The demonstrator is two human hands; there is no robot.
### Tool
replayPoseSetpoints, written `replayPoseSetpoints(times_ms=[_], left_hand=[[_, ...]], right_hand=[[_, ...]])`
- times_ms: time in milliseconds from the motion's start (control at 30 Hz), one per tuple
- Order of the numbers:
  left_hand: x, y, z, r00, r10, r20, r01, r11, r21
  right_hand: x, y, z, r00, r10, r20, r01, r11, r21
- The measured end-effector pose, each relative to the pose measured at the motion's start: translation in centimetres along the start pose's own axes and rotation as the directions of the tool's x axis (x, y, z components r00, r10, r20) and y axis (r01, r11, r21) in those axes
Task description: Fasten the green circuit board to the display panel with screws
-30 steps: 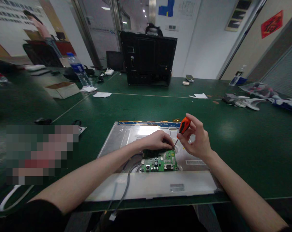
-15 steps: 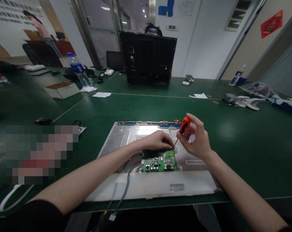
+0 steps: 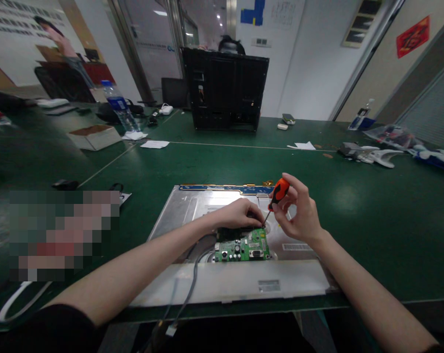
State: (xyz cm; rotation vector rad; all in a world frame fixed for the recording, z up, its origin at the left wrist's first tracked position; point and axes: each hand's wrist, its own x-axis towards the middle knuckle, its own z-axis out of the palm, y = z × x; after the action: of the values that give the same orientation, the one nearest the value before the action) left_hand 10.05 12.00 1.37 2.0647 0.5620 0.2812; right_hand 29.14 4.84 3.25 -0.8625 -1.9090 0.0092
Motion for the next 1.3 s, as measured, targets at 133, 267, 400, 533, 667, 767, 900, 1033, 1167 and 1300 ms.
replayPoseSetpoints(times_ms=[133, 267, 400, 533, 667, 767, 900, 1033, 1167, 1300], left_hand=[[0.0, -0.04, 0.0, 1.0, 0.009, 0.002, -0.009, 1.0, -0.004], [-0.03, -0.12, -0.03, 1.0, 0.01, -0.001, -0.01, 1.0, -0.004], [-0.02, -0.21, -0.03, 1.0, 0.019, 0.002, -0.019, 1.0, -0.013], [-0.04, -0.16, -0.01, 1.0, 0.019, 0.001, -0.019, 1.0, -0.012], [-0.04, -0.05, 0.0, 1.0, 0.014, -0.004, -0.014, 1.0, -0.015], [-0.02, 0.03, -0.01, 1.0, 0.005, -0.005, -0.005, 1.0, -0.011], [-0.05, 0.13, -0.04, 1.0, 0.003, -0.003, -0.003, 1.0, 0.003], [-0.12, 0.18, -0.05, 1.0, -0.002, 0.0, 0.002, 1.0, 0.009], [-0.09, 0.18, -0.03, 1.0, -0.001, 0.0, 0.001, 1.0, 0.015], [-0.04, 0.13, -0.02, 1.0, 0.015, -0.002, -0.015, 1.0, -0.008]], right_hand=[[0.01, -0.04, 0.05, 1.0, -0.001, -0.017, 0.001, 1.0, -0.016], [-0.09, 0.04, 0.15, 1.0, 0.009, -0.027, -0.011, 0.998, -0.057], [-0.11, 0.07, 0.2, 0.999, 0.003, -0.039, -0.007, 0.994, -0.108], [-0.06, 0.08, 0.17, 0.999, -0.009, -0.036, 0.005, 0.993, -0.115], [-0.09, 0.06, 0.03, 1.0, 0.006, -0.009, -0.007, 0.998, -0.056], [-0.06, -0.01, -0.08, 1.0, 0.016, 0.013, -0.016, 1.0, -0.021], [-0.05, -0.09, -0.04, 1.0, 0.022, 0.004, -0.022, 1.0, -0.007], [-0.11, -0.11, 0.11, 0.999, 0.028, -0.024, -0.03, 0.998, -0.056], [-0.06, -0.05, 0.18, 0.999, 0.008, -0.048, -0.013, 0.995, -0.102], [-0.03, 0.06, 0.13, 0.999, -0.002, -0.04, -0.003, 0.993, -0.115]])
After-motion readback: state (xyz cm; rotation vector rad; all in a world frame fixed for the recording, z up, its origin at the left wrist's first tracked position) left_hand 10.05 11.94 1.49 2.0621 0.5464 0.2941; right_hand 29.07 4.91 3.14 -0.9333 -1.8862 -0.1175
